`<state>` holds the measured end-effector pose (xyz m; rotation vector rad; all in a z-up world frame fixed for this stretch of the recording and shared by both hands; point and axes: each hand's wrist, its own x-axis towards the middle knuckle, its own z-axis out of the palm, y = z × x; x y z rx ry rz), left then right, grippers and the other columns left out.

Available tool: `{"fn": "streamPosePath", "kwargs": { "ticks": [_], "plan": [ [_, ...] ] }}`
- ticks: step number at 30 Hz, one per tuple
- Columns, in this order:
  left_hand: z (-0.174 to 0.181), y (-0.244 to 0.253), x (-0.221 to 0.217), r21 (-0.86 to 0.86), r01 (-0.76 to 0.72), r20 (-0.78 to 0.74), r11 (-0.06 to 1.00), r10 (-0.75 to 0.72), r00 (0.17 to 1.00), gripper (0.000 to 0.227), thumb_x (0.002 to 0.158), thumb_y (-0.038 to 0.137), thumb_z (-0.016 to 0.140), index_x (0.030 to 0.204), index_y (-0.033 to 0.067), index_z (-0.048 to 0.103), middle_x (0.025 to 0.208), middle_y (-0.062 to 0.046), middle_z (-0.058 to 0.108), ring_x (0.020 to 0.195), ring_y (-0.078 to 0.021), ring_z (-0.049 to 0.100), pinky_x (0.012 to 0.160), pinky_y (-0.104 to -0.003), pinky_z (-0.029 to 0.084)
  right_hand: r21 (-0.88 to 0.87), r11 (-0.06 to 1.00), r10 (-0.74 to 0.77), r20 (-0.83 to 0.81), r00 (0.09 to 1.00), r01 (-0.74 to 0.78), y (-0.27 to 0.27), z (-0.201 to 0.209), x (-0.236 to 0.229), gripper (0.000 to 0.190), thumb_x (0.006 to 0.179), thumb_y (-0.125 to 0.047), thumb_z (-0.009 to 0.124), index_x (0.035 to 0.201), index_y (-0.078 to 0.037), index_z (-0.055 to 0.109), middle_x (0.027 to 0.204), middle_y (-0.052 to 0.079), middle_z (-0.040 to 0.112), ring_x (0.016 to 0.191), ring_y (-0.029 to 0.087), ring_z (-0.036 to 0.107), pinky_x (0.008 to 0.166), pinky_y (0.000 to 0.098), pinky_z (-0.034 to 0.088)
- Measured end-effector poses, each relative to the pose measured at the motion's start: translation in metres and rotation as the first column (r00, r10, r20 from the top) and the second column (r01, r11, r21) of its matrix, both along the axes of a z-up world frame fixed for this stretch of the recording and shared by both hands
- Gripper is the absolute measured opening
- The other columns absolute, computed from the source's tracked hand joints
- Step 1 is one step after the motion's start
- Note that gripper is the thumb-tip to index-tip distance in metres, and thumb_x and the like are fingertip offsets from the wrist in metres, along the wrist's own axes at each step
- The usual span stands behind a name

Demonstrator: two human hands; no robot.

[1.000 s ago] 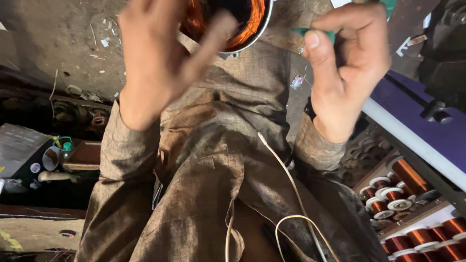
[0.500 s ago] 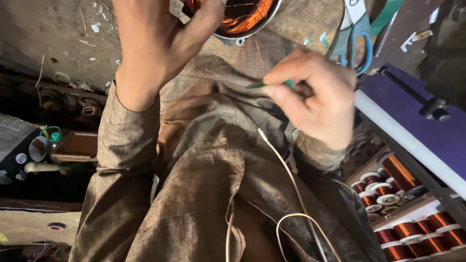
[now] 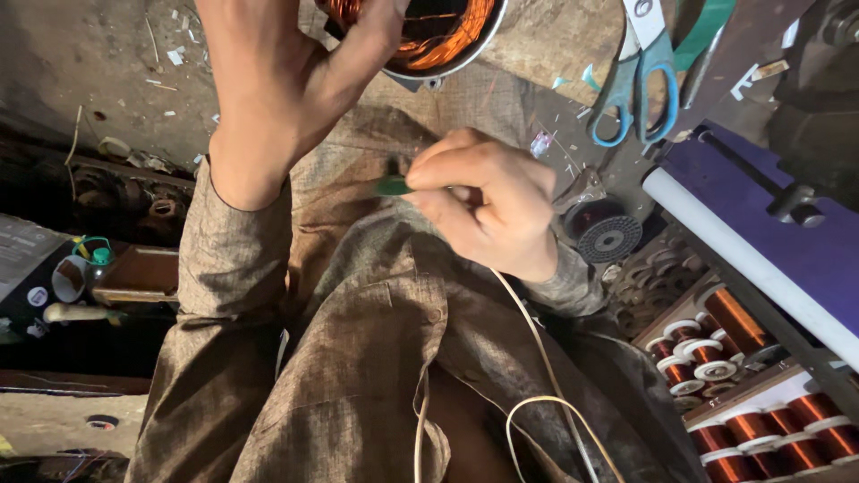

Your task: The person works on a cylindrical motor stator resting on their lap, adjusting copper windings by hand and securing them with green tape. They use scissors to cut the tape and continue wrapping the stator.

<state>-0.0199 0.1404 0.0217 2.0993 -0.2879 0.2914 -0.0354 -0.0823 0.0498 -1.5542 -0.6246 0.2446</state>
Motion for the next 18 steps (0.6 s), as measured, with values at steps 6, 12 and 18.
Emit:
{"fn": "streamPosePath", "kwargs": {
  "ticks": [6,12,18],
  "plan": [
    [0.003,0.001,0.001,0.034,-0.005,0.027,0.999,0.004,1.0,0.015,0.103,0.005,0.071,0.115,0.003,0.062,0.102,-0.01,0.064,0.088,-0.0248,0.063,0.079,-0.036,0.045,0.002,1.0,0.02,-0.075,0.997,-0.02,0.002,-0.01,-0.011,0.019,0.1,0.007,0.076,0.111,0.002,0.061,0.1,0.014,0.073,0.059,0.006,0.054,0.052,0.021,0.041],
    [0.003,0.002,0.002,0.025,-0.007,0.023,1.0,0.006,1.0,0.015,0.106,0.006,0.074,0.115,0.0041,0.062,0.101,-0.008,0.064,0.089,-0.0235,0.064,0.08,-0.035,0.045,0.175,0.982,-0.068,-0.015,0.998,0.069,-0.002,-0.014,-0.003,0.015,0.092,0.006,0.072,0.102,0.005,0.061,0.086,0.017,0.073,0.055,0.005,0.05,0.049,0.0212,0.035],
    [-0.004,0.001,0.0,-0.04,0.003,0.008,0.999,-0.003,1.0,0.014,0.106,0.004,0.073,0.117,0.0035,0.063,0.105,-0.008,0.064,0.094,-0.0214,0.064,0.083,-0.035,0.047,0.095,0.964,-0.237,-0.123,0.964,0.249,-0.034,-0.001,0.001,0.022,0.101,-0.006,0.071,0.11,0.001,0.052,0.087,0.016,0.067,0.063,0.015,0.061,0.049,0.0221,0.049]
  ]
}}
